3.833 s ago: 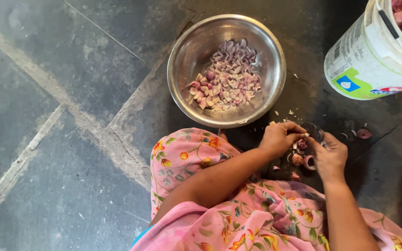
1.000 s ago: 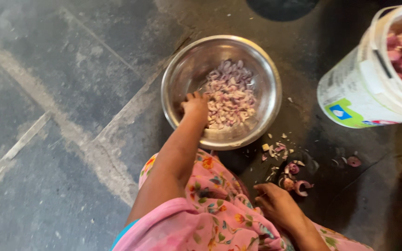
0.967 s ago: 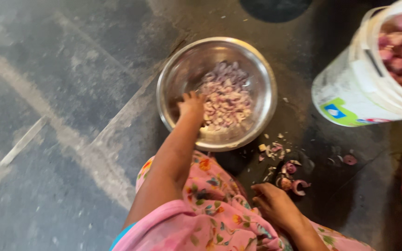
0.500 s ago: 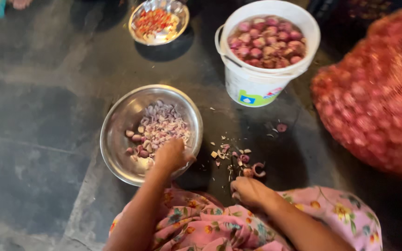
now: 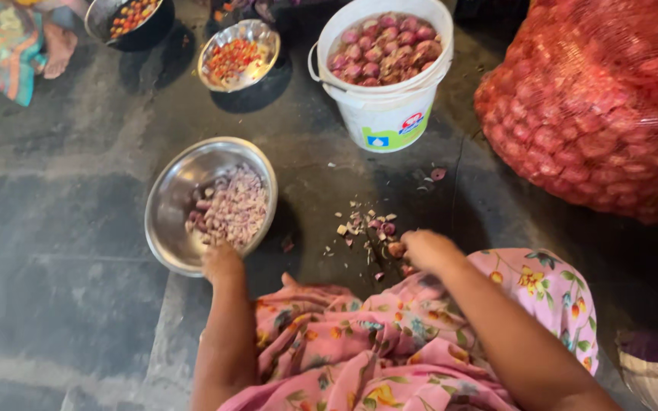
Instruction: The person sits on the floor and peels small red shallots by hand, removing the outer skins and placing the peeled shallots into a metal bowl. The peeled shallots accumulate in the bowl while the skins are discarded on the floor.
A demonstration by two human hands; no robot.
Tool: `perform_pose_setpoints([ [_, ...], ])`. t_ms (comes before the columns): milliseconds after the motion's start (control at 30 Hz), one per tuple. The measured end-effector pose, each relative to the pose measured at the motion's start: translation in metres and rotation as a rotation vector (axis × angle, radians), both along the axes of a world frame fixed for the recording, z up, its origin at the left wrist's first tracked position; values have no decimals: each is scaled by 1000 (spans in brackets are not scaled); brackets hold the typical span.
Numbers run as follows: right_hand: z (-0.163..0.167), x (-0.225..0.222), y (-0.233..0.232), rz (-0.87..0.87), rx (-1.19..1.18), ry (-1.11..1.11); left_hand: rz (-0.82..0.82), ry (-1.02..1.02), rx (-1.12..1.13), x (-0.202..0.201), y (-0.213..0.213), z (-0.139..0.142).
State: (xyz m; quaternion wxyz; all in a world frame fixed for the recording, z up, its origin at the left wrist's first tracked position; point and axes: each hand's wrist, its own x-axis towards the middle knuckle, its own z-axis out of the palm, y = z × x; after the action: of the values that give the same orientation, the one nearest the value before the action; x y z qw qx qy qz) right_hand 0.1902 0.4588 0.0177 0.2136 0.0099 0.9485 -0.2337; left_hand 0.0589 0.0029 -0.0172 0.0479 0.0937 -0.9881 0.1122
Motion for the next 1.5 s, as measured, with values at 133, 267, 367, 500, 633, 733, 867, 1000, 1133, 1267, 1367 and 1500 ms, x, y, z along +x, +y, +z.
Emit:
perform_pose_setpoints([
  [133, 14, -13, -2, -91, 40, -13, -156, -77, 127, 30, 34, 43],
  [267, 38, -16, -17, -39, 15, 91, -200, -230, 390, 61, 95, 106],
  [367, 60, -16, -17, -61, -21, 291, -243, -348, 527, 81, 126, 144],
  [500, 88, -38, 18, -38, 118, 327, -479, -247, 695, 90, 158, 151],
  [633, 118, -95, 59, 8, 251, 555, -441, -299, 714, 81, 172, 113],
  [733, 134, -156, 74, 95, 220, 877, -392, -513, 561, 75, 163, 79],
  [867, 143, -248, 64, -54, 260, 660, -272, -846, 587, 65, 151, 45],
  [1000, 136, -292, 32, 75, 174, 614, -339, -763, 691, 51, 165, 26],
  [1133, 123, -297, 0, -22, 548, 396, -349, -750, 719, 44, 170, 17],
  [1267, 114, -291, 1, -60, 565, 495, -373, -755, 736, 39, 170, 18],
  [1367, 110, -289, 6, -78, 550, 528, -360, -736, 773, 36, 164, 21],
  [1500, 110, -275, 9, -41, 494, 527, -335, -747, 780, 34, 158, 22],
])
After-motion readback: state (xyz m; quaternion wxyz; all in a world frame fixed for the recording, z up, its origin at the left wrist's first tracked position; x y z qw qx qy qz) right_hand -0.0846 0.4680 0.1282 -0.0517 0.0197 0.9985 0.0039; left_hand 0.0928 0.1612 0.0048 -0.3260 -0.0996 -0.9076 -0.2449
